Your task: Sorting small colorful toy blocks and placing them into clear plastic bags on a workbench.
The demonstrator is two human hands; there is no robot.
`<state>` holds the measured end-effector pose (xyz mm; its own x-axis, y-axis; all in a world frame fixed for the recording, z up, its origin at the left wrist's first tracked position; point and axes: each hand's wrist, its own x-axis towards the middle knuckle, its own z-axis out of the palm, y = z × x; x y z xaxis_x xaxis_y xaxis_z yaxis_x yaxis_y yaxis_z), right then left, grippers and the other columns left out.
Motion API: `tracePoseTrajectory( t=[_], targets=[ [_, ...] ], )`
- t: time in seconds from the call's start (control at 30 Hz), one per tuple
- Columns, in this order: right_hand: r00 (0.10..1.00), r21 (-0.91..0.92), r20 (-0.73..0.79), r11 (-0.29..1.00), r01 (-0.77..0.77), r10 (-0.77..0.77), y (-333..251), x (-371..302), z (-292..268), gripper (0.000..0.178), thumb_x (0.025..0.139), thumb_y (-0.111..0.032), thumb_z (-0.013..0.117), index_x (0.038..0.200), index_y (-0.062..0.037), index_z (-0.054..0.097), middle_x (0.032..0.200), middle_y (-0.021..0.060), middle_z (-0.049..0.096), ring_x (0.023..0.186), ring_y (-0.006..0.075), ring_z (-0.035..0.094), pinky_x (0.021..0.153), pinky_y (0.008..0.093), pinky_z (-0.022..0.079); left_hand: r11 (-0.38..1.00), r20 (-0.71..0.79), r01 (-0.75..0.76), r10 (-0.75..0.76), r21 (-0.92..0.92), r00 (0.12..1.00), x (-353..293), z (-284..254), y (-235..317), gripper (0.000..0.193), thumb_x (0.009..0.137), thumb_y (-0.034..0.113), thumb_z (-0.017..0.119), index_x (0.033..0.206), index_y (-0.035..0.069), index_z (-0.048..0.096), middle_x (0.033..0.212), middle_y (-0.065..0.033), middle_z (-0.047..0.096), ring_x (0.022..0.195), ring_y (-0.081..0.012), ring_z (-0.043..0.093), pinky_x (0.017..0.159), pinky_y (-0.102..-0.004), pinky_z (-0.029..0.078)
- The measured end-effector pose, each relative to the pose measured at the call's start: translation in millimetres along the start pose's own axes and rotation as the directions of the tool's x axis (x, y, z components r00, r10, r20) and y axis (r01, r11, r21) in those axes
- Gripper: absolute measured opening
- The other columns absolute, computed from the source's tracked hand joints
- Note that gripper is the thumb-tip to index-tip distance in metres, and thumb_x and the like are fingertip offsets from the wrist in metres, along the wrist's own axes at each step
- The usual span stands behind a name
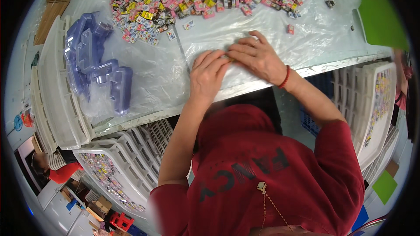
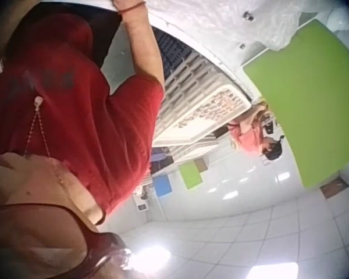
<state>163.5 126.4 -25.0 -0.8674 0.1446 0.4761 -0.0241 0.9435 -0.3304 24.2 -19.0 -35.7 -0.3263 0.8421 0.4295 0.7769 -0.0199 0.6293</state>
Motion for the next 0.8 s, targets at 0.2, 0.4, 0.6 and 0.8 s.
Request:
tracePoseTrajectory(
  t=[0.2, 0.4, 0.6, 0.8],
  targets=[
    [0.992, 0.061, 0.082, 0.994, 0.088, -0.093, 8, 7, -5, 0.025, 0.078, -0.013, 0.066, 0.102, -0.0071, 0.067, 0.111, 0.0063, 0.064, 0.103, 0.0223, 0.058, 0.105, 0.0460, 0.034, 1.000, -0.009, -0.012, 0.012, 0.000, 1.000, -2, 0, -1, 0.017, 0.073, 0.002, 0.072, 0.089, 0.004, 0.067, 0.103, -0.0087, 0.067, 0.098, -0.0290, 0.062, 0.083, -0.0368, 0.050],
    [0.928, -0.060, 0.279, 0.960, 0.274, -0.247, 6, 26, -24, 0.024, 0.081, -0.016, 0.059, 0.102, -0.0081, 0.067, 0.106, 0.0039, 0.063, 0.105, 0.0194, 0.055, 0.108, 0.0458, 0.033, 1.000, 0.007, -0.018, 0.018, 0.017, 1.000, -6, -1, -5, 0.019, 0.072, 0.005, 0.072, 0.090, 0.002, 0.068, 0.105, -0.0082, 0.066, 0.100, -0.0287, 0.060, 0.086, -0.0374, 0.049],
    [0.920, -0.155, 0.301, 0.939, 0.306, -0.250, 0, 16, -26, 0.027, 0.078, -0.016, 0.059, 0.102, -0.0065, 0.067, 0.108, 0.0041, 0.062, 0.107, 0.0189, 0.054, 0.108, 0.0457, 0.032, 0.999, 0.005, -0.043, 0.043, -0.011, 0.999, 0, 2, -1, 0.019, 0.072, 0.004, 0.072, 0.091, 0.002, 0.068, 0.104, -0.0079, 0.066, 0.099, -0.0285, 0.060, 0.086, -0.0371, 0.049],
    [0.984, -0.133, 0.154, 0.985, 0.109, -0.088, -13, -11, -4, 0.033, 0.081, -0.017, 0.064, 0.111, -0.0044, 0.064, 0.121, 0.0057, 0.060, 0.112, 0.0228, 0.053, 0.105, 0.0484, 0.035, 0.992, -0.014, -0.114, 0.115, 0.060, 0.993, -2, -2, 0, 0.016, 0.076, 0.005, 0.072, 0.091, 0.004, 0.069, 0.103, -0.0065, 0.067, 0.097, -0.0273, 0.060, 0.085, -0.0369, 0.048]
  ],
)
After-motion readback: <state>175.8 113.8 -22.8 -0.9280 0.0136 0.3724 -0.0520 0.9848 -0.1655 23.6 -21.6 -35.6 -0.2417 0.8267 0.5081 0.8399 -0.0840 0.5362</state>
